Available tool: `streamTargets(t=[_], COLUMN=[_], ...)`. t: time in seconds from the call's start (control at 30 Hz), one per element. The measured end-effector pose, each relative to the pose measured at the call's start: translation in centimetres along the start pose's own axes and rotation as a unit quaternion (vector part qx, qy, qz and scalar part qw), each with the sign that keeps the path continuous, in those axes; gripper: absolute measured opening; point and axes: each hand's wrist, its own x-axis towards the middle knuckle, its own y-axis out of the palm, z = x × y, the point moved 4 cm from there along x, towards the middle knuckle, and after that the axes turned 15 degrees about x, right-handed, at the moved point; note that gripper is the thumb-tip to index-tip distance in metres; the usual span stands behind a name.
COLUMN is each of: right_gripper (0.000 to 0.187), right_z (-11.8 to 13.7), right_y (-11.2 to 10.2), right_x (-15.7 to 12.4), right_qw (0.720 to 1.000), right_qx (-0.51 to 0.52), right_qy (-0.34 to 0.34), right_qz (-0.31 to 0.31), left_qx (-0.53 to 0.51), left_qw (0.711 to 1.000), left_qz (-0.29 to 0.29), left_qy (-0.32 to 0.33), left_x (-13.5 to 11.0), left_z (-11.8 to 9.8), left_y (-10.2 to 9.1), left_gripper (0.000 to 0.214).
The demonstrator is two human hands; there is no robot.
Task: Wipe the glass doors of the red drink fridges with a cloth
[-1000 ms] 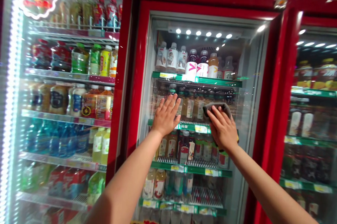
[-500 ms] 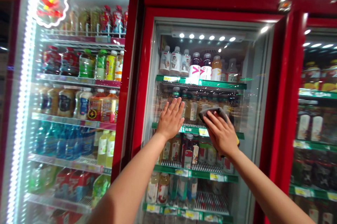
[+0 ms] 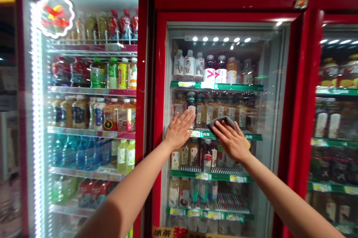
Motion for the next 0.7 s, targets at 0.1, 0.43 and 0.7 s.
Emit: streamTargets(t=[0.1, 0.43, 0.7], right_gripper=[0.060, 0.057, 0.053], right_z=[0.3, 5.8, 3.9], right_y=[0.4, 3.0, 2.4], right_x=[4.0, 2.7, 9.0], right_qw=[0.993, 0.995, 0.989], right_qx=[-0.003, 0.040, -0.009], right_qy=[0.089, -0.087, 0.093], right_qz=[-0.078, 0.037, -0.118], left_qx=[0.015, 0.006, -0.013], left_qw=[0.999, 0.999, 0.996], left_qz=[0.000, -0.001, -0.037], left_qy=[-0.032, -0.043, -0.074], left_x=[-3.4, -7.5, -7.9], left_z=[2.5, 4.1, 3.6], left_y=[0.0, 1.8, 3.4], left_gripper=[0.078, 0.079, 0.076])
